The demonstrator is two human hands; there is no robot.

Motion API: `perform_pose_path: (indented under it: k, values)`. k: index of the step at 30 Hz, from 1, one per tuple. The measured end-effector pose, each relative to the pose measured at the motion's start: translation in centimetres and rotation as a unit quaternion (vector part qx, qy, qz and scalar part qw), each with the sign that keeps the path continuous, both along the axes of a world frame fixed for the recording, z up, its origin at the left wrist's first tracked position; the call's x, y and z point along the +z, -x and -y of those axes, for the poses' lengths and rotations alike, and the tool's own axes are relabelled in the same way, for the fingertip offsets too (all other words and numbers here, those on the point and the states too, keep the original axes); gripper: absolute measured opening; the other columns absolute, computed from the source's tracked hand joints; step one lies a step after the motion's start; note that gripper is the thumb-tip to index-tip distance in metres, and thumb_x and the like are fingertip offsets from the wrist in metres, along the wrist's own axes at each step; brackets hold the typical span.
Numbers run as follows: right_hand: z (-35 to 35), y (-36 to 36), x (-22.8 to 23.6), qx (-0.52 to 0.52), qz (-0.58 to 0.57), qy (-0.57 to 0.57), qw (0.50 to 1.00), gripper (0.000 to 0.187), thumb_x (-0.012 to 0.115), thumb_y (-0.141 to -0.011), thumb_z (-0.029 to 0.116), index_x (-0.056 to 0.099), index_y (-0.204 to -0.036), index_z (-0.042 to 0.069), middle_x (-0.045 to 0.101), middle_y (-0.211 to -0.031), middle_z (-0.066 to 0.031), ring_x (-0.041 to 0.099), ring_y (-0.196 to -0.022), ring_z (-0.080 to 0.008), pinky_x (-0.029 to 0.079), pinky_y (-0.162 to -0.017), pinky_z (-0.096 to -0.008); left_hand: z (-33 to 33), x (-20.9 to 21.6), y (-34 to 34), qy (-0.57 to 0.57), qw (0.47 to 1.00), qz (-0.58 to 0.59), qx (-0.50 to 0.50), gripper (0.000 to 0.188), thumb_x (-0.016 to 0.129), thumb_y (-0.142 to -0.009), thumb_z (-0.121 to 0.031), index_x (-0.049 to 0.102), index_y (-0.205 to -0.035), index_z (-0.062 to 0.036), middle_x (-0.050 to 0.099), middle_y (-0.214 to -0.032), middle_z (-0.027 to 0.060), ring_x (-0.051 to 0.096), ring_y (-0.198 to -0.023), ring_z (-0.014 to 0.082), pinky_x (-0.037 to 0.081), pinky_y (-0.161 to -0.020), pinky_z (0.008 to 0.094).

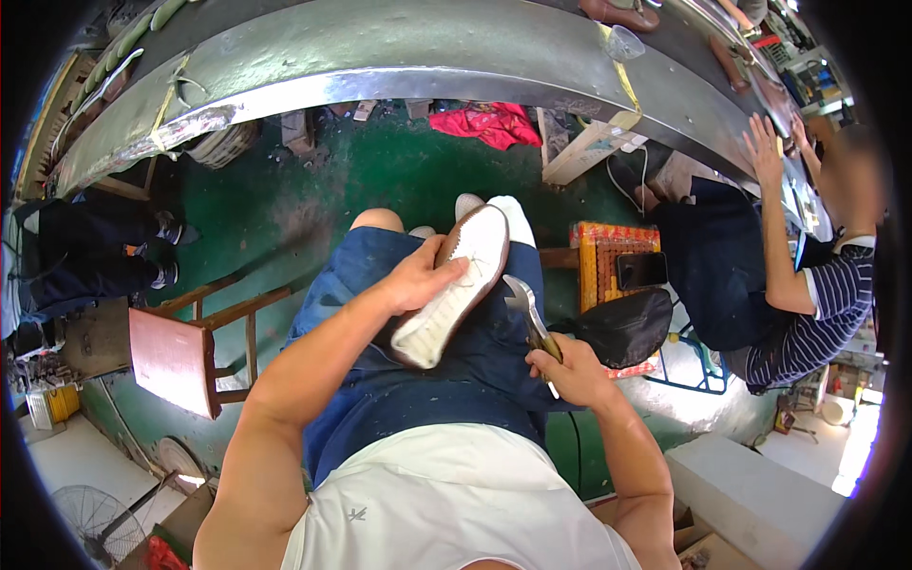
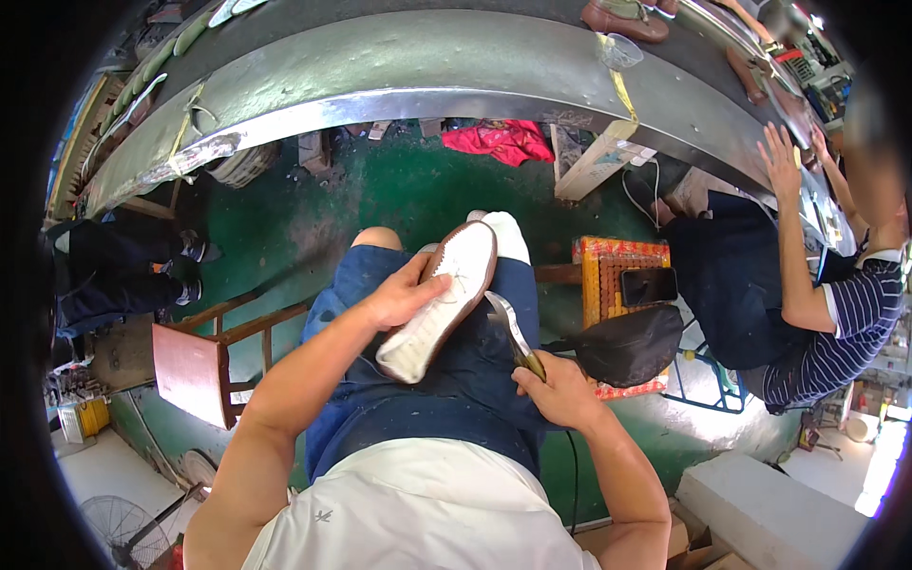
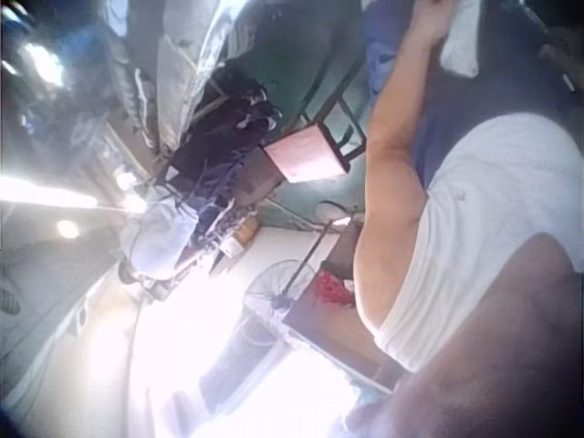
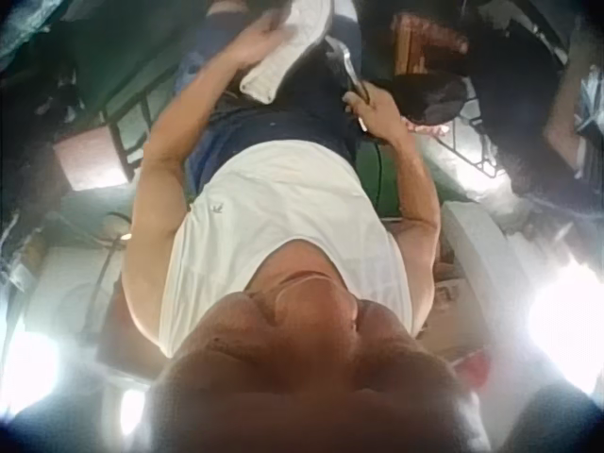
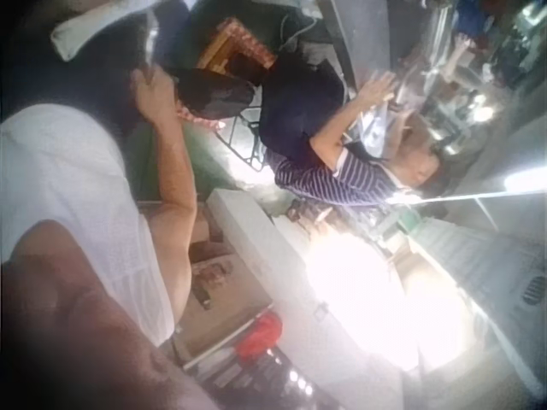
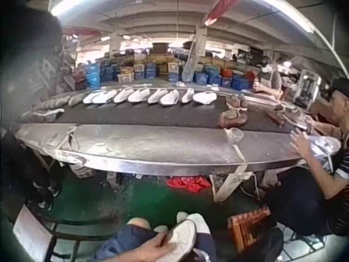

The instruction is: Using a small scraping tool to clean or roughen the edges of shoe soles on a production line.

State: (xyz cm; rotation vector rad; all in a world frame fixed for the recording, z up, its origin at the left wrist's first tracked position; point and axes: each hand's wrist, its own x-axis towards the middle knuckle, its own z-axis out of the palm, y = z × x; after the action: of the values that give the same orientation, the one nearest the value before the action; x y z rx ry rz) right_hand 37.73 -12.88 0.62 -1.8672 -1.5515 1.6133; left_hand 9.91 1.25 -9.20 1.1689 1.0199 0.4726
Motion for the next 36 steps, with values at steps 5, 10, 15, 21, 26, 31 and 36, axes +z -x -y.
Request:
perform_pose_path:
  k: [5, 10, 15, 21, 26, 31, 36]
  values:
    - [-1.7, -0.8, 1.5, -0.035, -0.112, 0.162, 0.980, 0.027, 0.061, -0.101, 0.021, 0.066, -0.112, -0.003, 0.071, -0.090, -0.0091, 0.068, -0.078, -0.0158, 0.056, -0.063, -0.0295, -0.1, 3.5, 0.5, -0.092, 0.961, -0.090, -0.244, 0.075, 0.069, -0.096, -0.042, 0.037, -0.149, 0.0007, 0.059, -0.131, 0.0229, 0.059, -0.122, 0.0306, 0.045, -0.104, 0.0379]
    - [-2.8, -0.6, 0.3, -0.036, -0.174, 0.223, 0.958, 0.029, 0.061, -0.102, 0.021, 0.065, -0.117, -0.004, 0.070, -0.094, -0.0085, 0.069, -0.081, -0.0137, 0.057, -0.060, -0.0267, 0.4, 2.5, 0.6, -0.078, 0.971, -0.077, -0.212, 0.073, 0.068, -0.096, -0.040, 0.036, -0.149, -0.0002, 0.057, -0.135, 0.0252, 0.057, -0.126, 0.0345, 0.044, -0.107, 0.0399]
    - [-4.1, -0.4, -0.2, -0.011, -0.186, 0.240, 0.953, 0.027, 0.062, -0.101, 0.021, 0.065, -0.112, -0.003, 0.070, -0.089, -0.0119, 0.070, -0.076, -0.0241, 0.056, -0.061, -0.0339, 0.6, 1.6, 0.6, -0.116, 0.966, -0.067, -0.219, 0.075, 0.068, -0.096, -0.041, 0.035, -0.150, -0.0005, 0.055, -0.137, 0.0268, 0.056, -0.128, 0.0362, 0.043, -0.108, 0.0411]
    - [-1.5, 2.5, -2.7, 0.045, 0.037, -0.190, 0.980, 0.021, 0.064, -0.096, 0.015, 0.062, -0.107, -0.004, 0.063, -0.088, -0.0272, 0.061, -0.082, -0.0489, 0.050, -0.072, -0.0489, 0.4, 0.6, 0.8, -0.113, 0.969, -0.044, -0.216, 0.073, 0.060, -0.100, -0.047, 0.035, -0.150, -0.0011, 0.054, -0.139, 0.0267, 0.054, -0.131, 0.0374, 0.042, -0.110, 0.0415]
    - [-2.8, 0.0, -1.3, -0.040, -0.221, 0.234, 0.946, 0.032, 0.061, -0.102, 0.019, 0.061, -0.124, -0.004, 0.070, -0.110, -0.0164, 0.072, -0.098, -0.0251, 0.063, -0.073, -0.0346, 0.8, 0.4, 0.3, -0.065, 0.978, -0.054, -0.189, 0.069, 0.045, -0.105, -0.053, 0.036, -0.151, -0.0018, 0.053, -0.142, 0.0264, 0.052, -0.134, 0.0367, 0.040, -0.112, 0.0417]
    - [-3.3, 0.1, -2.0, -0.114, -0.406, 0.330, 0.845, 0.046, 0.061, -0.103, 0.019, 0.049, -0.138, -0.007, 0.065, -0.127, -0.0218, 0.069, -0.114, -0.0297, 0.065, -0.076, -0.0388, 0.8, 0.9, -0.1, -0.054, 0.981, -0.058, -0.177, 0.068, 0.041, -0.107, -0.054, 0.037, -0.152, -0.0032, 0.055, -0.141, 0.0255, 0.052, -0.135, 0.0363, 0.039, -0.113, 0.0419]
    - [-1.1, 1.2, -5.6, -0.171, -0.556, 0.347, 0.736, 0.044, 0.061, -0.103, 0.023, 0.052, -0.135, -0.007, 0.067, -0.121, -0.0196, 0.070, -0.108, -0.0282, 0.065, -0.070, -0.0340, 0.8, 0.3, -0.4, -0.028, 0.982, -0.074, -0.173, 0.070, 0.041, -0.106, -0.056, 0.037, -0.152, -0.0042, 0.055, -0.142, 0.0249, 0.051, -0.136, 0.0359, 0.038, -0.113, 0.0413]
